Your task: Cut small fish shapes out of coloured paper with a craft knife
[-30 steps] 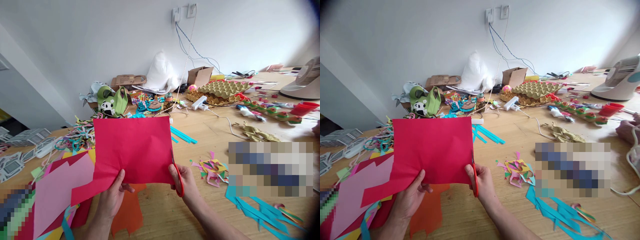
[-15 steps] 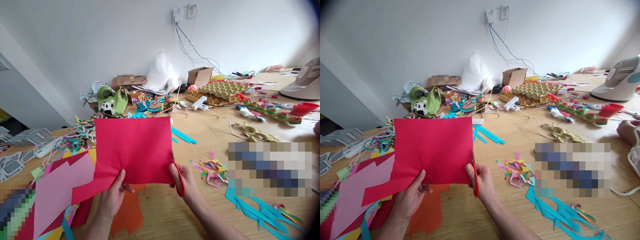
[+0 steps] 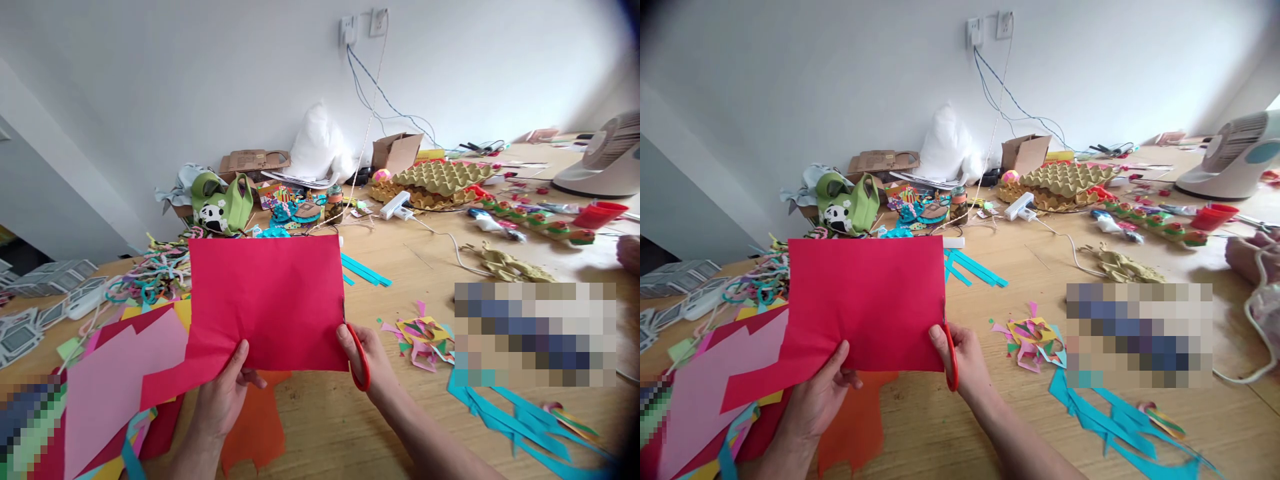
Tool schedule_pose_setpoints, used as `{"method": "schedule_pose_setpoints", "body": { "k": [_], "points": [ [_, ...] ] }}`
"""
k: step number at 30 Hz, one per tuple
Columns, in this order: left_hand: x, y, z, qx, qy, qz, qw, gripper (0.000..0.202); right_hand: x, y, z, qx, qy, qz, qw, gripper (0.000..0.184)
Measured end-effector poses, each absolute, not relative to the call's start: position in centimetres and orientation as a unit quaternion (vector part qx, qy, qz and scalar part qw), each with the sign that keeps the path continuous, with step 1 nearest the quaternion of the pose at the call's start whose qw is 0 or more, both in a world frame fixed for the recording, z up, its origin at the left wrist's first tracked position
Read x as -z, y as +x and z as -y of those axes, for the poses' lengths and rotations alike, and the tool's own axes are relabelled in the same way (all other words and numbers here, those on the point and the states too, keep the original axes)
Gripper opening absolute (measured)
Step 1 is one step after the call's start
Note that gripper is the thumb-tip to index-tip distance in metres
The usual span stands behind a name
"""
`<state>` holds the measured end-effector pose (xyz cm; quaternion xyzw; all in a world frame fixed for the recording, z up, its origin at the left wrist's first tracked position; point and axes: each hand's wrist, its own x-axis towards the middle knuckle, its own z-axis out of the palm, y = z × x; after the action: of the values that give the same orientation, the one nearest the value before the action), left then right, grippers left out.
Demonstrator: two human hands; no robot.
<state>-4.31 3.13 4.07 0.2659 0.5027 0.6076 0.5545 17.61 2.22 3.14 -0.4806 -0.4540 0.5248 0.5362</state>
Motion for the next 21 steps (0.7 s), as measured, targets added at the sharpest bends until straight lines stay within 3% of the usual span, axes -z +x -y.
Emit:
{"method": "schedule_pose_setpoints", "body": {
  "k": [21],
  "points": [
    [-3.94, -4.44, -3.14, -0.601, 0.289, -0.508, 0.545, 0.043, -3.47, 17.75, -2.28, -0.510, -0.488, 0.455, 0.542, 0.054]
  ]
}}
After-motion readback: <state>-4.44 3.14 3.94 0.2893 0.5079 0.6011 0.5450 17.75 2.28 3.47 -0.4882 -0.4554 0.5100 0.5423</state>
